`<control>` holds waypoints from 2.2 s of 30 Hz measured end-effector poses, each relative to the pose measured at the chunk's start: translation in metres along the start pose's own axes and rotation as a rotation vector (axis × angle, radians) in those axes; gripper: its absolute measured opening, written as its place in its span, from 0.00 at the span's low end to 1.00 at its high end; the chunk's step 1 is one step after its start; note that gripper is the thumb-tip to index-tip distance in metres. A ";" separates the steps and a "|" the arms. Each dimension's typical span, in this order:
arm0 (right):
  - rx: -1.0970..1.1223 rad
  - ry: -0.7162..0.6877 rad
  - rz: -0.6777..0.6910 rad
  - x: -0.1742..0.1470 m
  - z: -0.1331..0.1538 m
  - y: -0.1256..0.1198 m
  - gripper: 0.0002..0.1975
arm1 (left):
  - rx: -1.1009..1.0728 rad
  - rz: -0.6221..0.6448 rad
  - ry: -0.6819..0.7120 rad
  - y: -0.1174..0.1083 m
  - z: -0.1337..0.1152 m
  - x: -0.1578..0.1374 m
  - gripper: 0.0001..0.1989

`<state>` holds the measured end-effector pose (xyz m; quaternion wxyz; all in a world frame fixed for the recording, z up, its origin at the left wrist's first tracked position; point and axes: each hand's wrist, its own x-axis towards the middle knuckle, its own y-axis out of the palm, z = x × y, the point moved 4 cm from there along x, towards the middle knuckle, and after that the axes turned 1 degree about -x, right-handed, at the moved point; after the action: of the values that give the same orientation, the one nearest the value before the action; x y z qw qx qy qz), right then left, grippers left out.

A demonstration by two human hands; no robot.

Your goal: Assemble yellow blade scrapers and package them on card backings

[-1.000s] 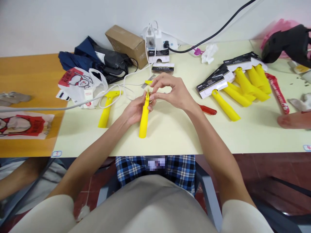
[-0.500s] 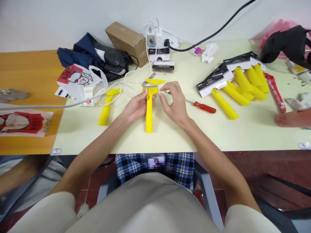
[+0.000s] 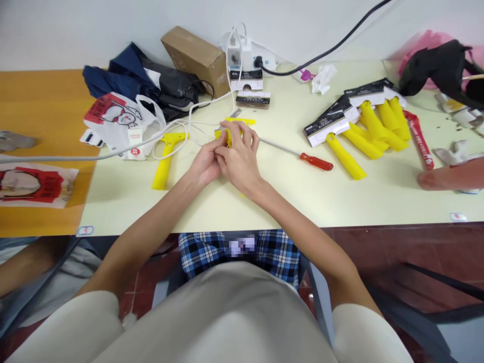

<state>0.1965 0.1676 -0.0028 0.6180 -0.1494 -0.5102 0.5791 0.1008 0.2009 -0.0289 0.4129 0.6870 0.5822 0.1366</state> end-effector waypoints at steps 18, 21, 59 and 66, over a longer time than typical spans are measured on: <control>0.563 0.155 -0.234 0.031 -0.068 -0.062 0.12 | 0.059 -0.078 0.063 -0.004 -0.012 -0.005 0.08; 0.782 0.381 -0.158 0.031 -0.094 -0.039 0.15 | 0.115 -0.151 0.022 -0.002 -0.009 -0.007 0.08; 1.341 0.540 0.053 0.015 -0.076 -0.010 0.14 | 0.150 -0.077 0.103 -0.004 -0.014 -0.004 0.10; 1.288 0.564 0.069 0.013 -0.080 -0.013 0.08 | 0.148 -0.060 0.097 -0.004 -0.016 -0.003 0.13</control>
<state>0.2657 0.2077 -0.0214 0.6736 0.0858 0.1190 0.7244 0.0866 0.2048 -0.0212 0.3363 0.6903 0.6304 0.1139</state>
